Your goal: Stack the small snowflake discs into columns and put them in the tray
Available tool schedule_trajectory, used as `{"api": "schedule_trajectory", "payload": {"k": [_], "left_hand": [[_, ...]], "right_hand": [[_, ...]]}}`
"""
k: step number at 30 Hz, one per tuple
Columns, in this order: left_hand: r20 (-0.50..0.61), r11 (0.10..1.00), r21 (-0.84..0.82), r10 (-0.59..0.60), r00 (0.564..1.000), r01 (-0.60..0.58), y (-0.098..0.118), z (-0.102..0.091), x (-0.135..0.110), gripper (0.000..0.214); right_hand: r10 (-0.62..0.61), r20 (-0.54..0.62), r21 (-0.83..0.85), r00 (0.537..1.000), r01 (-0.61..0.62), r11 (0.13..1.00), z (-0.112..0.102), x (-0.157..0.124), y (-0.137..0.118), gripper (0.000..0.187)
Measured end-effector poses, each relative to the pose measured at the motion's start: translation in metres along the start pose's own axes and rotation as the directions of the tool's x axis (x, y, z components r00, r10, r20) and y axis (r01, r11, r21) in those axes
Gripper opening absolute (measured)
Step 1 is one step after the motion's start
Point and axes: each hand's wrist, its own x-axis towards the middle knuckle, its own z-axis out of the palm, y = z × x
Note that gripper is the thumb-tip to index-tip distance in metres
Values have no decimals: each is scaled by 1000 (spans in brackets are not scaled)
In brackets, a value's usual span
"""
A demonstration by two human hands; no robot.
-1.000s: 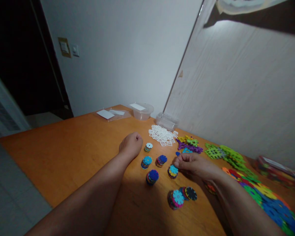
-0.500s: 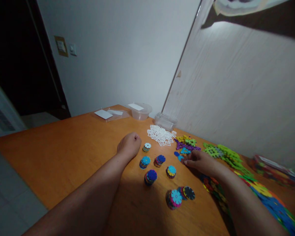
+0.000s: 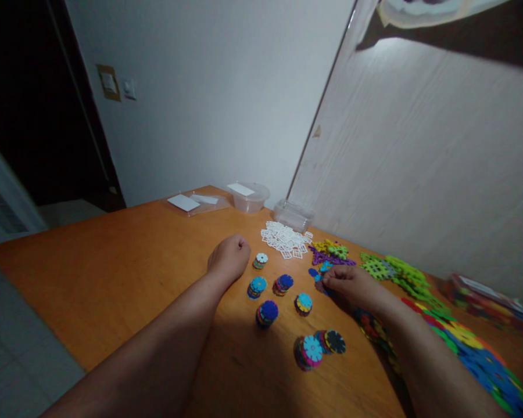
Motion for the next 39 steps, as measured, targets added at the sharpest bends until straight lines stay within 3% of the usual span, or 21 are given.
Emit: {"api": "schedule_trajectory", "payload": {"k": [6, 10, 14, 21, 25, 31, 39], "left_hand": [[-2, 1000, 12, -10, 1000, 10, -2, 2, 1, 23], [-1, 1000, -3, -8, 1000, 8, -2, 2, 1, 22], [-8, 1000, -16, -8, 1000, 8, -2, 1, 1, 21], [-7, 1000, -21, -5, 1000, 5, -2, 2, 1, 21], [-23, 1000, -27, 8, 1000, -9, -4, 4, 1, 22], [-17, 1000, -18, -5, 1000, 5, -4, 5, 2, 22], [-12, 1000, -9, -12, 1000, 12, -3, 4, 2, 23]], "right_hand": [[-23, -34, 235, 999, 31, 972, 6, -2, -9, 28], [-54, 165, 431, 985, -23, 902, 9, -13, -28, 34], [-98, 290, 461, 952, -49, 886, 16, -21, -45, 35], [-39, 244, 307, 969, -39, 951, 25, -22, -41, 37], [-73, 261, 90, 963, 51, 995, 25, -30, -48, 40], [-113, 253, -157, 961, 156, 975, 27, -34, -65, 37], [-200, 241, -192, 950, 249, 949, 30, -34, -69, 16]]}}
